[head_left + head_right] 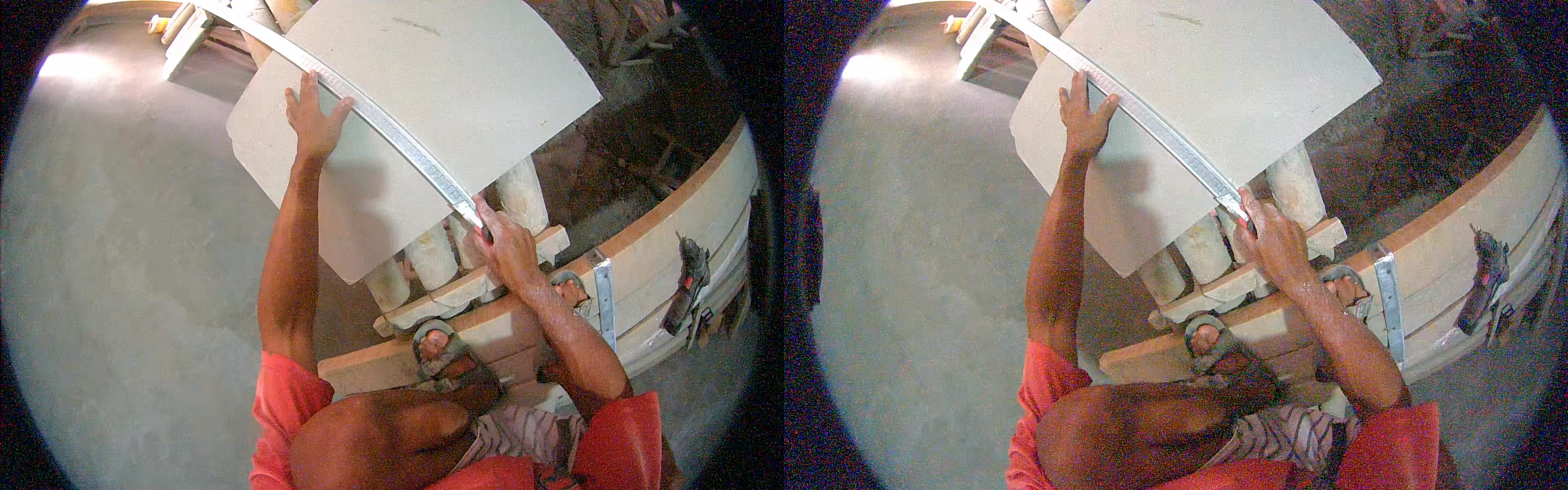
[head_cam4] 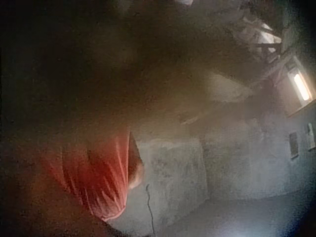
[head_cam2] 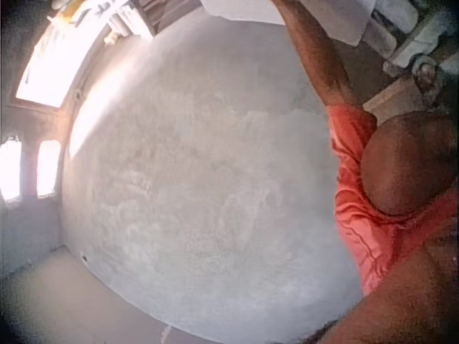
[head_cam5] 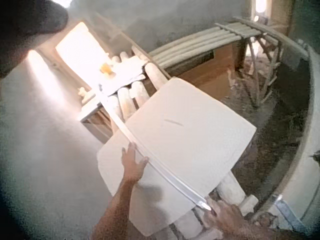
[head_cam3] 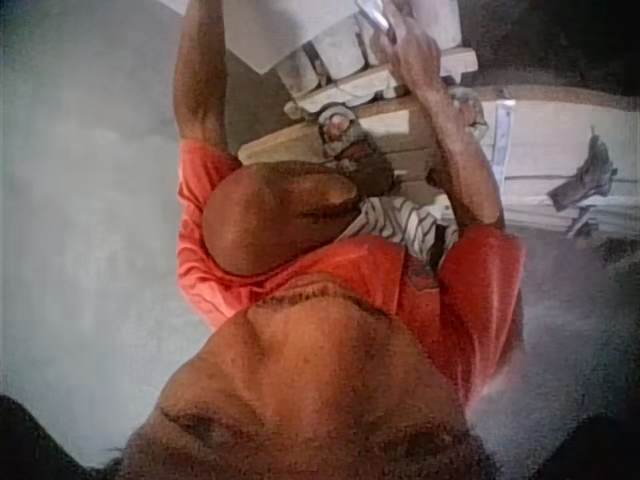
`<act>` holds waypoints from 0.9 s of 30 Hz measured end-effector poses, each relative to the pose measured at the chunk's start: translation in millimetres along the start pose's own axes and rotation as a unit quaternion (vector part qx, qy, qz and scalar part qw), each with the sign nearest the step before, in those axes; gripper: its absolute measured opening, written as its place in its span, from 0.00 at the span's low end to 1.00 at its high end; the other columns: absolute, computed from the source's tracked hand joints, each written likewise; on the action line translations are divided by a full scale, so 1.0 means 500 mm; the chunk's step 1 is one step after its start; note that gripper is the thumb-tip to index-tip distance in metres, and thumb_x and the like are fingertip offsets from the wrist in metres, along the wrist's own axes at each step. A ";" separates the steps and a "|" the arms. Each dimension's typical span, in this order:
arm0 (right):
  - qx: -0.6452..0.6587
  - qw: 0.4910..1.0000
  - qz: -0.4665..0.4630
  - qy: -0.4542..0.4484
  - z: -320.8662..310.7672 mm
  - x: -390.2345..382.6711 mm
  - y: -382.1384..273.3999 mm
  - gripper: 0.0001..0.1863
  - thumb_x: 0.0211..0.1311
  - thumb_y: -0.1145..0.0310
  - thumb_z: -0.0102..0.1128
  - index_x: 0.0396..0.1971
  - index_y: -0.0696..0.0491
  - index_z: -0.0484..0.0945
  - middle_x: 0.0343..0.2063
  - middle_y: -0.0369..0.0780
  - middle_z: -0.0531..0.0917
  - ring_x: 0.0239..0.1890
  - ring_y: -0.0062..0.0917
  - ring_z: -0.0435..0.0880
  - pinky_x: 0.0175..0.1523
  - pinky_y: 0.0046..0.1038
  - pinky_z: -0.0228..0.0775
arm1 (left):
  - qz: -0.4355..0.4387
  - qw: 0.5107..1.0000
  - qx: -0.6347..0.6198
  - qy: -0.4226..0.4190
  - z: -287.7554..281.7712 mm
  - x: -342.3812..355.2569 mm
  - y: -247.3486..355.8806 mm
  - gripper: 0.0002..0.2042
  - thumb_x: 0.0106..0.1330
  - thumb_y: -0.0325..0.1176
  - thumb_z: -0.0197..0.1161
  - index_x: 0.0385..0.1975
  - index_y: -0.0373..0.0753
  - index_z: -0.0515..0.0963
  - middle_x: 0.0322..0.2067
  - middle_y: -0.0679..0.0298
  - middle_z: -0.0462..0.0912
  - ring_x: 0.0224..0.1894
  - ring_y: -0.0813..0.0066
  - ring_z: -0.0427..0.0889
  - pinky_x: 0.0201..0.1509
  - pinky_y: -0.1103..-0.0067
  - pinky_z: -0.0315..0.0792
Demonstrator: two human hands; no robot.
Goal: The person measures a piece of drywall, marks it using a straightedge and a utility knife, and then scores and snaps the board along the line.
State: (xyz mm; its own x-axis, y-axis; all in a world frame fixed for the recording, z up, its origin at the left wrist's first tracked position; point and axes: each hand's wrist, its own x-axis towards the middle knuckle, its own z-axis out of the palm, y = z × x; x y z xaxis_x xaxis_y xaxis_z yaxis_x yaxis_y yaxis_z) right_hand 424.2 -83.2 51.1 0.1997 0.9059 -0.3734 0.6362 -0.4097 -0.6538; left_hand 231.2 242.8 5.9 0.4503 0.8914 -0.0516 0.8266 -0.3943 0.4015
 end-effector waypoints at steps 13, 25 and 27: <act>-0.012 1.000 0.014 -0.008 -0.001 0.006 -0.004 0.28 0.65 0.63 0.56 0.65 0.48 0.66 0.31 0.44 0.79 0.30 0.40 0.82 0.35 0.41 0.75 | -0.001 0.999 -0.033 -0.002 0.001 0.000 -0.007 0.45 0.56 0.48 0.68 0.70 0.37 0.51 0.71 0.48 0.50 0.73 0.41 0.35 0.73 0.49 0.32; -0.008 1.000 0.000 0.003 0.005 0.004 0.005 0.30 0.62 0.65 0.59 0.65 0.47 0.65 0.31 0.46 0.79 0.30 0.42 0.81 0.36 0.40 0.75 | 0.004 0.999 -0.041 0.011 0.004 -0.001 -0.012 0.45 0.56 0.48 0.69 0.70 0.39 0.53 0.71 0.50 0.50 0.73 0.40 0.36 0.73 0.51 0.34; -0.013 1.000 -0.002 -0.007 0.005 0.005 0.006 0.29 0.64 0.64 0.56 0.66 0.49 0.64 0.31 0.45 0.78 0.31 0.42 0.81 0.35 0.41 0.75 | -0.001 0.999 -0.033 0.015 0.003 -0.002 -0.006 0.44 0.55 0.48 0.68 0.70 0.42 0.54 0.71 0.51 0.52 0.73 0.41 0.39 0.74 0.53 0.34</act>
State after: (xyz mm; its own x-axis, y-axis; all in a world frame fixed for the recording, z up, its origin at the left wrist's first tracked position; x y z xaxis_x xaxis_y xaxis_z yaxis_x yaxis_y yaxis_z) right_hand 424.9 -82.6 46.8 0.1873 0.9061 -0.3794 0.6562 -0.4028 -0.6380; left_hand 229.0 242.8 3.7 0.4384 0.8984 -0.0256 0.8030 -0.3787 0.4602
